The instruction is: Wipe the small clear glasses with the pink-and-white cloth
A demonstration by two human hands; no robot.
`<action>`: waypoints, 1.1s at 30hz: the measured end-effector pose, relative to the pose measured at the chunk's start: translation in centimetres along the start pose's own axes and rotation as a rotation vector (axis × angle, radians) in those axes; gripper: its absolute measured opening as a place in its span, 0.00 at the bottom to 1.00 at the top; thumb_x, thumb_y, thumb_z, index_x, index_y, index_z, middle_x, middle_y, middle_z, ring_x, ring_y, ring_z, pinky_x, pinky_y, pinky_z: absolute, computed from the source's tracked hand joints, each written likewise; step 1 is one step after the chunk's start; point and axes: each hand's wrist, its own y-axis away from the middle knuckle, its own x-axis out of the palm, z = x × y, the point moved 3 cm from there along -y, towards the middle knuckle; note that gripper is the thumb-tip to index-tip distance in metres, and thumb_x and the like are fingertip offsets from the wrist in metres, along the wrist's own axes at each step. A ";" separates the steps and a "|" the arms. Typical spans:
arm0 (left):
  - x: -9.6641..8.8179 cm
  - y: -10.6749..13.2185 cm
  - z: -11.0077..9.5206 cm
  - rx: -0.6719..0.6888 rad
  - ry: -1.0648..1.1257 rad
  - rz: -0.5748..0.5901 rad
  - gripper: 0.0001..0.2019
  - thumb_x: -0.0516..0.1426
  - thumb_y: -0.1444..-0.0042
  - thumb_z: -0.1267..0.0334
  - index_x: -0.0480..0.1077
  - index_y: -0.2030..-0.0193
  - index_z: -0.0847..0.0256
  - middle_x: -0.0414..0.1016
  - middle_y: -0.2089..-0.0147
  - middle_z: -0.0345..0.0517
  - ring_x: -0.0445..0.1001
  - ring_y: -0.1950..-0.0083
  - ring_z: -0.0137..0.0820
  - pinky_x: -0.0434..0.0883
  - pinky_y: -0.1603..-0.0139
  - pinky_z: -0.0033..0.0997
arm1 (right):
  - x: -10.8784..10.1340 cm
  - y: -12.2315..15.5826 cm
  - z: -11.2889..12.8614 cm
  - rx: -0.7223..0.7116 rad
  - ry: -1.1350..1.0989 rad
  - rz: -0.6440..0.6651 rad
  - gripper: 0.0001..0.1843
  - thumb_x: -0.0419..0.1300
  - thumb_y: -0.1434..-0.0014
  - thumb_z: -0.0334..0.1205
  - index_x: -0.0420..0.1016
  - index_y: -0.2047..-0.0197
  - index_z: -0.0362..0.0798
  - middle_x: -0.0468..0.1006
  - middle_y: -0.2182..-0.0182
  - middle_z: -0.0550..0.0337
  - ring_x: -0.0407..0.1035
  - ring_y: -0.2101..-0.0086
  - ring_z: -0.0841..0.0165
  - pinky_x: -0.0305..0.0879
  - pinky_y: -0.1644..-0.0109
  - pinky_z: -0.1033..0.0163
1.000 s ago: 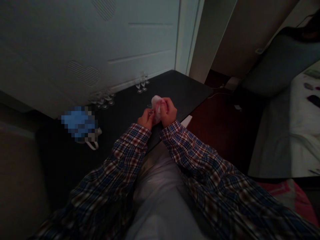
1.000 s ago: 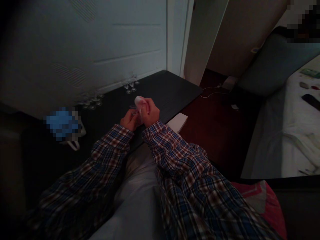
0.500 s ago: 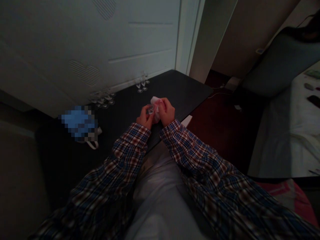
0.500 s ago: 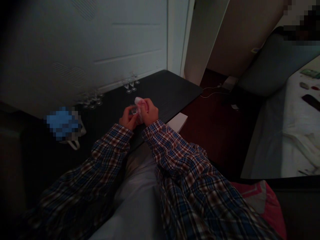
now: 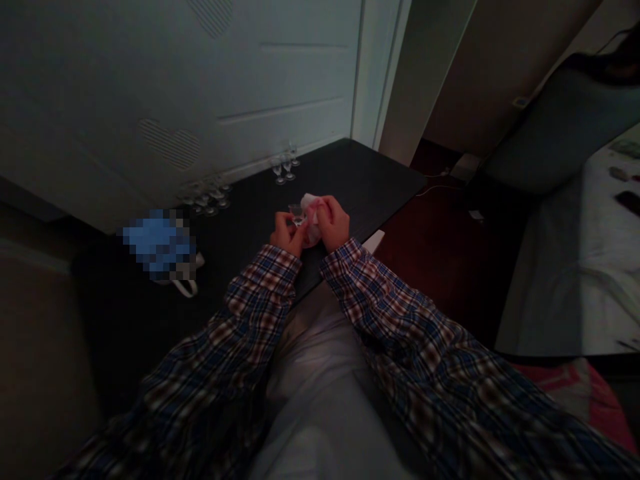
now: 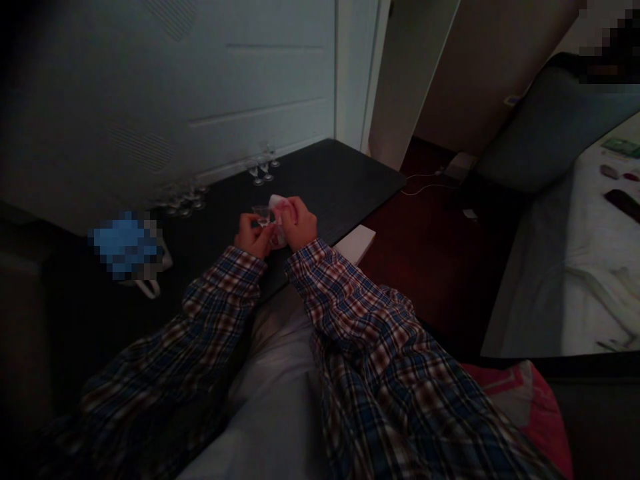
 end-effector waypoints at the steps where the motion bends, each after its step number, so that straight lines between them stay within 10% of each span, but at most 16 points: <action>1: 0.0 0.0 -0.1 0.008 -0.005 0.005 0.16 0.52 0.44 0.50 0.60 0.55 0.58 0.74 0.74 0.39 0.74 0.74 0.31 0.65 0.76 0.23 | 0.0 0.0 -0.1 0.001 0.001 0.001 0.18 0.46 0.38 0.52 0.68 0.64 0.49 0.69 0.73 0.64 0.62 0.72 0.73 0.57 0.67 0.67; 33: -0.2 0.4 -0.5 0.012 -0.120 -0.007 0.17 0.45 0.40 0.47 0.63 0.57 0.58 0.75 0.69 0.44 0.75 0.69 0.34 0.65 0.72 0.27 | 0.0 0.0 0.1 0.019 -0.062 0.028 0.18 0.47 0.38 0.53 0.69 0.65 0.48 0.71 0.72 0.63 0.64 0.70 0.72 0.62 0.64 0.66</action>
